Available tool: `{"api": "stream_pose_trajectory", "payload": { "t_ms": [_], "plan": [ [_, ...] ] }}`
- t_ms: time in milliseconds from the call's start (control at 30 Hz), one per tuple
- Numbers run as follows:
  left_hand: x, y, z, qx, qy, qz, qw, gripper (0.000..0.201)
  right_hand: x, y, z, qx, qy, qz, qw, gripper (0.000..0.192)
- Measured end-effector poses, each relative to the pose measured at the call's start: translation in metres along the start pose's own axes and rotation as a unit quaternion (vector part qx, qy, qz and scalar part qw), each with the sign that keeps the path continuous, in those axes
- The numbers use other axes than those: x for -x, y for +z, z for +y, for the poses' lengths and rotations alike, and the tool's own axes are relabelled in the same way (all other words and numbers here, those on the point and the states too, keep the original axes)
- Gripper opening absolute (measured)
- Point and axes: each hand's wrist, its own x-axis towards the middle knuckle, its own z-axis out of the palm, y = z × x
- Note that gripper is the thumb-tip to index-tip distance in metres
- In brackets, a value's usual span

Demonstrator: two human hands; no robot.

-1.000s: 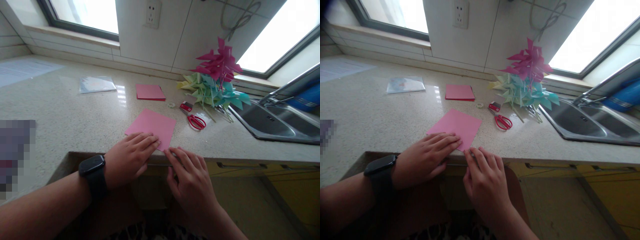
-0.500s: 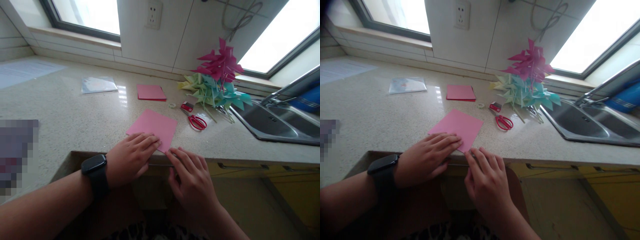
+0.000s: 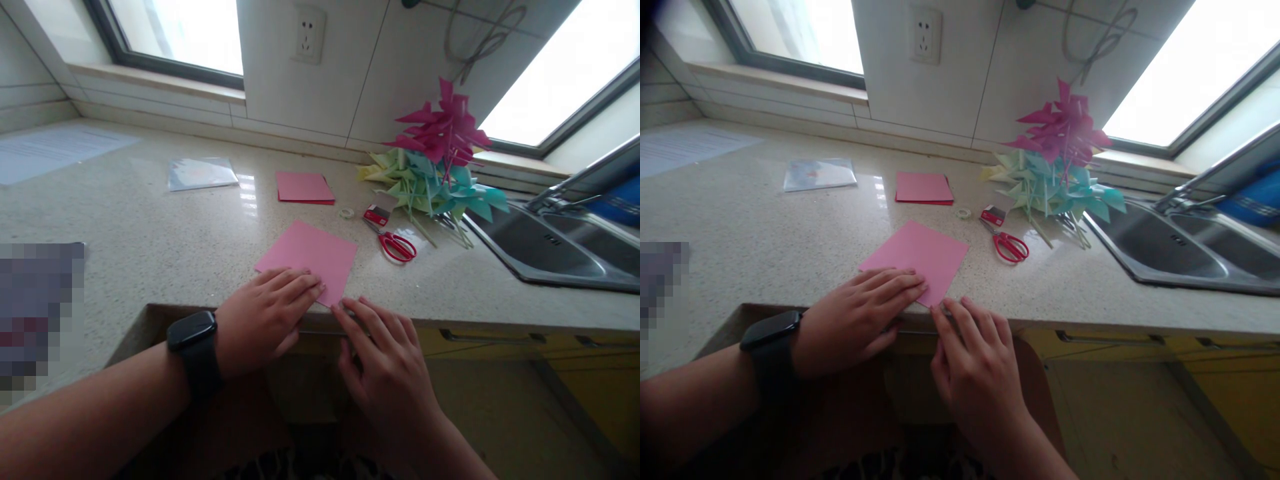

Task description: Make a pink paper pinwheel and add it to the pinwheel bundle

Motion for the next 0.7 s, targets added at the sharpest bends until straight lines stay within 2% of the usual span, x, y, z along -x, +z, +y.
{"api": "stream_pose_trajectory", "payload": {
  "t_ms": [467, 567, 700],
  "plan": [
    [0.000, -0.001, 0.000, 0.004, 0.000, -0.006, 1.000, 0.060, 0.000, 0.002, -0.002, -0.025, 0.014, 0.015, 0.999, 0.039],
    [-0.001, -0.002, 0.001, 0.010, -0.007, -0.009, 1.000, 0.058, 0.002, 0.001, 0.001, -0.067, 0.009, 0.041, 0.997, 0.037],
    [-0.003, -0.005, 0.003, 0.020, -0.012, 0.004, 1.000, 0.045, 0.011, -0.002, 0.006, -0.153, 0.005, 0.106, 0.983, 0.035]
  ]
}}
